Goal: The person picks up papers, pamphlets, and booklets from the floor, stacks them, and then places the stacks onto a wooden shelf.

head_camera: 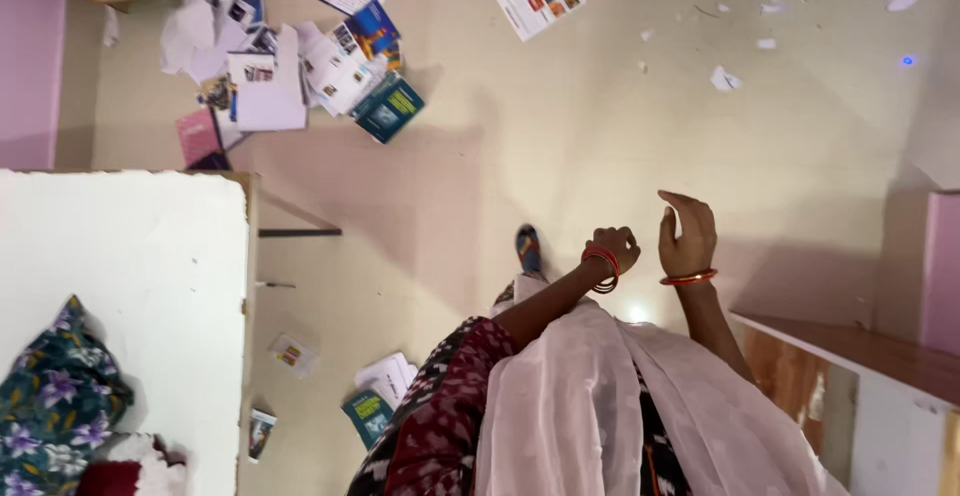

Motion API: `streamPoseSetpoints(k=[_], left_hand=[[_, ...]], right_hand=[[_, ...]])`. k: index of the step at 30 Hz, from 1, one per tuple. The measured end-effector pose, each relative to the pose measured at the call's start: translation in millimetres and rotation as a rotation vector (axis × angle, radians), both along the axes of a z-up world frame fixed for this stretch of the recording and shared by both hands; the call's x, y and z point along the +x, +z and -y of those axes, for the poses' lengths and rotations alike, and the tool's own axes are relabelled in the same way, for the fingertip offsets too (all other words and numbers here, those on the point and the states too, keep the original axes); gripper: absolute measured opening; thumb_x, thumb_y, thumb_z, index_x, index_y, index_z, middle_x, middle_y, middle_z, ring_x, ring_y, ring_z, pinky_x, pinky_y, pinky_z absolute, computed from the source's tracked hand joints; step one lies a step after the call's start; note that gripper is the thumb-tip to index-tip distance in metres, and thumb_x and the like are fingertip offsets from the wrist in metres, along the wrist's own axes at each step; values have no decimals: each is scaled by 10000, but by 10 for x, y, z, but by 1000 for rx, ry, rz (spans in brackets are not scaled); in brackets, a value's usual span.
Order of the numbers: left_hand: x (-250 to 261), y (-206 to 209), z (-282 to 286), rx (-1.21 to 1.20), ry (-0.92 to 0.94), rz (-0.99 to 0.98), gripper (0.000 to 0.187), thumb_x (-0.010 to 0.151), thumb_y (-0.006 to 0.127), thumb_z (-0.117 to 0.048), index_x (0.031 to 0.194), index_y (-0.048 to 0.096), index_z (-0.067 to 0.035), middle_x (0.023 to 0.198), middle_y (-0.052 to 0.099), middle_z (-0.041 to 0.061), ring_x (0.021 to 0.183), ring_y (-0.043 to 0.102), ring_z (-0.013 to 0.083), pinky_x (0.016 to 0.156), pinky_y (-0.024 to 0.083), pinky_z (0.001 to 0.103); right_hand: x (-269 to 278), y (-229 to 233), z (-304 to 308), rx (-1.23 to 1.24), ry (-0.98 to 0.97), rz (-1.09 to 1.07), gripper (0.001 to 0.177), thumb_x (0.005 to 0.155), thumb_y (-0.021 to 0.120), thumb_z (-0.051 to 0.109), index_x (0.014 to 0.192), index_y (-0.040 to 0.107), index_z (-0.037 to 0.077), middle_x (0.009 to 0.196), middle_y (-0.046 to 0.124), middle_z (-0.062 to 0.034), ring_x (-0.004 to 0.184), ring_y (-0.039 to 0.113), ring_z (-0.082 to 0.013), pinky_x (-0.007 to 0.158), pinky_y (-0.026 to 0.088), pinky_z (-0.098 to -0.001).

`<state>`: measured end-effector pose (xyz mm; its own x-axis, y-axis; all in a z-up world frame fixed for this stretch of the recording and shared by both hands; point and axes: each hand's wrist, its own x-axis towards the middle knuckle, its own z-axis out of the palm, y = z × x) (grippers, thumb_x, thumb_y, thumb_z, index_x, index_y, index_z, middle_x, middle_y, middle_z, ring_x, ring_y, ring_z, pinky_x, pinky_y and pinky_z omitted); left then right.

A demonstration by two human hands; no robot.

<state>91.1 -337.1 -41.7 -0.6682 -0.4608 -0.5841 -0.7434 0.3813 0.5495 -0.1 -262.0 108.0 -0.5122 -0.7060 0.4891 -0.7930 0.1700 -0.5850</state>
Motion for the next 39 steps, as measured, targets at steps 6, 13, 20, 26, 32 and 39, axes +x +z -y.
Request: streamPoseSetpoints(k=[6, 13, 20, 26, 32, 39], left_hand=[[182, -278, 1237, -97, -3, -125, 308, 929, 631, -385, 1102, 693, -137, 1107, 722, 146, 1094, 659, 365, 929, 551, 522], [-443, -200, 2217, -259, -384, -58, 247, 993, 564, -295, 1154, 701, -167, 1188, 718, 67, 1175, 638, 293, 1013, 519, 495], [-1539, 198, 2543, -558, -486, -298, 303, 908, 556, -234, 1156, 681, -114, 1169, 673, 106, 1092, 596, 305, 899, 473, 541], [-1805, 475, 3091, -209, -216, -727, 210, 930, 623, -141, 1135, 665, -130, 1070, 659, 109, 1053, 614, 336, 1021, 414, 549], [-2310, 44, 3910, -142, 189, -787, 248, 915, 632, -53, 1162, 647, -64, 1094, 656, 162, 1047, 615, 355, 949, 456, 493], [-2846, -1552, 5222, 108, 616, -688, 221, 1047, 480, -33, 1178, 653, -71, 1097, 660, 140, 929, 598, 283, 811, 514, 407]], right_hand=[[433, 226, 1513, -100, 60, 130, 281, 955, 625, -75, 1199, 705, 39, 1187, 701, -121, 1107, 627, -324, 952, 513, -436], [82, 518, 2577, -50, 319, 17, 309, 857, 633, -86, 1110, 724, 67, 1125, 722, -88, 1076, 641, -293, 953, 494, -424], [-1380, 653, 4285, 13, 266, -42, 212, 985, 652, -29, 1167, 719, 57, 1112, 725, -122, 1034, 641, -333, 941, 463, -460], [-2954, -119, 5665, 85, 198, -8, 124, 966, 641, 42, 1068, 696, 87, 1082, 716, -113, 1012, 654, -347, 970, 493, -470], [-3955, -1564, 6807, 440, 193, 83, 150, 947, 650, 142, 1086, 704, 143, 1045, 715, -89, 987, 639, -343, 895, 505, -483], [-4405, -3371, 7555, 626, 208, 18, 189, 912, 684, 228, 1093, 704, 175, 1037, 701, -100, 1002, 636, -337, 863, 503, -498]])
